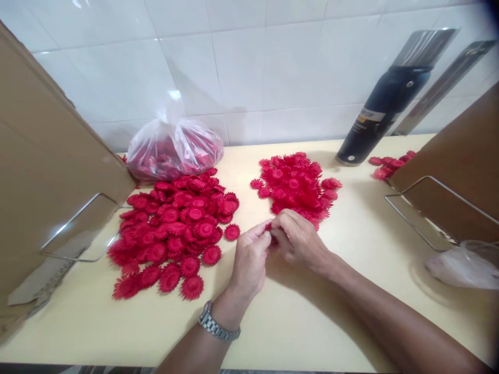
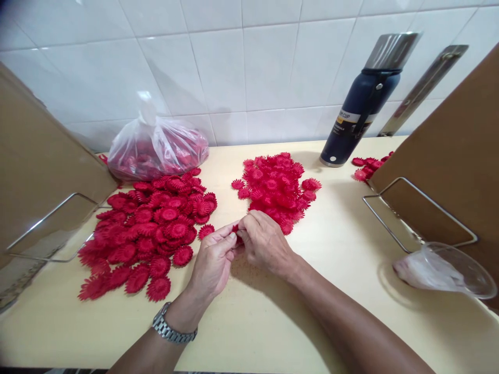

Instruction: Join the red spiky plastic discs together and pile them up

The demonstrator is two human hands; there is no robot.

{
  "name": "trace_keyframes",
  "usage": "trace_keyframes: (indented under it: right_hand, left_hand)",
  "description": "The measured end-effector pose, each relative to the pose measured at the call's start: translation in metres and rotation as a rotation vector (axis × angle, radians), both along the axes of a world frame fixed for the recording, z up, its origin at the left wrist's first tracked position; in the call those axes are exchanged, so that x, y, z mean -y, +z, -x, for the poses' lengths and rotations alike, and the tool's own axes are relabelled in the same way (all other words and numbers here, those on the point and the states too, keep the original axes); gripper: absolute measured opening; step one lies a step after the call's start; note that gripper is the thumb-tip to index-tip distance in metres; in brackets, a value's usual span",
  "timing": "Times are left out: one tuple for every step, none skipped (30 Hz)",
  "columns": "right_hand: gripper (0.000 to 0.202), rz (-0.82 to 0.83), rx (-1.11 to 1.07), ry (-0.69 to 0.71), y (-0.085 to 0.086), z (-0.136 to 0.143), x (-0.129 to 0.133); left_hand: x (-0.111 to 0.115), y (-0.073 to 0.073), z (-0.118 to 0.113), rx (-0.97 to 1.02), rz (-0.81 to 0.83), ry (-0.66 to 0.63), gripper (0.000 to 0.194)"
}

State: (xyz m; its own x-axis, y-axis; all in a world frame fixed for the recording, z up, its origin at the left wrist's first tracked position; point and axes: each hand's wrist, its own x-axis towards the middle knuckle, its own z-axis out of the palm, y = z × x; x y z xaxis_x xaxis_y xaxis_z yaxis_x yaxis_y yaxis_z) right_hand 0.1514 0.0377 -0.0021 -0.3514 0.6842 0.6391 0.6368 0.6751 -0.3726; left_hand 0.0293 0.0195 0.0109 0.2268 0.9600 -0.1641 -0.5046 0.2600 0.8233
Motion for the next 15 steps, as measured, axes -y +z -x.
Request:
trace_keyframes:
  right_hand:
    - [0.017, 0.027, -0.036, 0.006, 0.0006, -0.0005, 0.0004]
    - [0.016, 0.065, -0.081, 0.013, 0.0015, -0.0012, 0.0010]
    - [0.015, 0.113, -0.129, 0.017, 0.0027, -0.0020, 0.0017]
    - [0.014, 0.169, -0.175, 0.016, 0.0040, -0.0029, 0.0025]
    - [0.013, 0.226, -0.217, 0.014, 0.0054, -0.0038, 0.0034]
    - [0.013, 0.279, -0.253, 0.013, 0.0066, -0.0046, 0.0042]
    - [0.013, 0.327, -0.284, 0.012, 0.0077, -0.0053, 0.0047]
    - [0.013, 0.372, -0.313, 0.017, 0.0084, -0.0059, 0.0051]
    - [0.013, 0.416, -0.342, 0.024, 0.0088, -0.0064, 0.0052]
    - [0.013, 0.457, -0.372, 0.034, 0.0090, -0.0068, 0.0051]
    - [0.013, 0.491, -0.398, 0.041, 0.0090, -0.0070, 0.0049]
    - [0.013, 0.512, -0.413, 0.047, 0.0088, -0.0071, 0.0047]
    - [0.013, 0.517, -0.417, 0.051, 0.0086, -0.0070, 0.0046]
    - [0.014, 0.511, -0.411, 0.057, 0.0084, -0.0068, 0.0047]
    - [0.014, 0.499, -0.399, 0.067, 0.0082, -0.0065, 0.0049]
  left_hand:
    - [-0.0004, 0.0001, 0.0002, 0.004, 0.015, 0.011, 0.024]
    - [-0.0009, 0.0001, 0.0005, 0.013, 0.031, 0.018, 0.023]
    - [-0.0014, 0.0002, 0.0009, 0.027, 0.045, 0.023, 0.023]
    - [-0.0019, 0.0002, 0.0014, 0.043, 0.057, 0.023, 0.022]
    - [-0.0022, 0.0002, 0.0019, 0.057, 0.064, 0.024, 0.022]
    - [-0.0024, 0.0002, 0.0023, 0.065, 0.067, 0.024, 0.021]
    - [-0.0025, 0.0003, 0.0027, 0.068, 0.066, 0.026, 0.021]
    - [-0.0023, 0.0005, 0.0028, 0.067, 0.062, 0.024, 0.021]
    - [-0.0021, 0.0007, 0.0028, 0.064, 0.057, 0.021, 0.021]
    - [-0.0018, 0.0010, 0.0025, 0.060, 0.049, 0.013, 0.021]
    - [-0.0015, 0.0013, 0.0021, 0.054, 0.040, 0.004, 0.022]
    - [-0.0013, 0.0014, 0.0015, 0.040, 0.028, 0.003, 0.022]
    - [-0.0012, 0.0013, 0.0011, 0.016, 0.011, 0.013, 0.022]
    - [-0.0012, 0.0009, 0.0007, -0.017, -0.007, 0.029, 0.022]
    - [-0.0013, 0.0003, 0.0006, -0.051, -0.025, 0.052, 0.022]
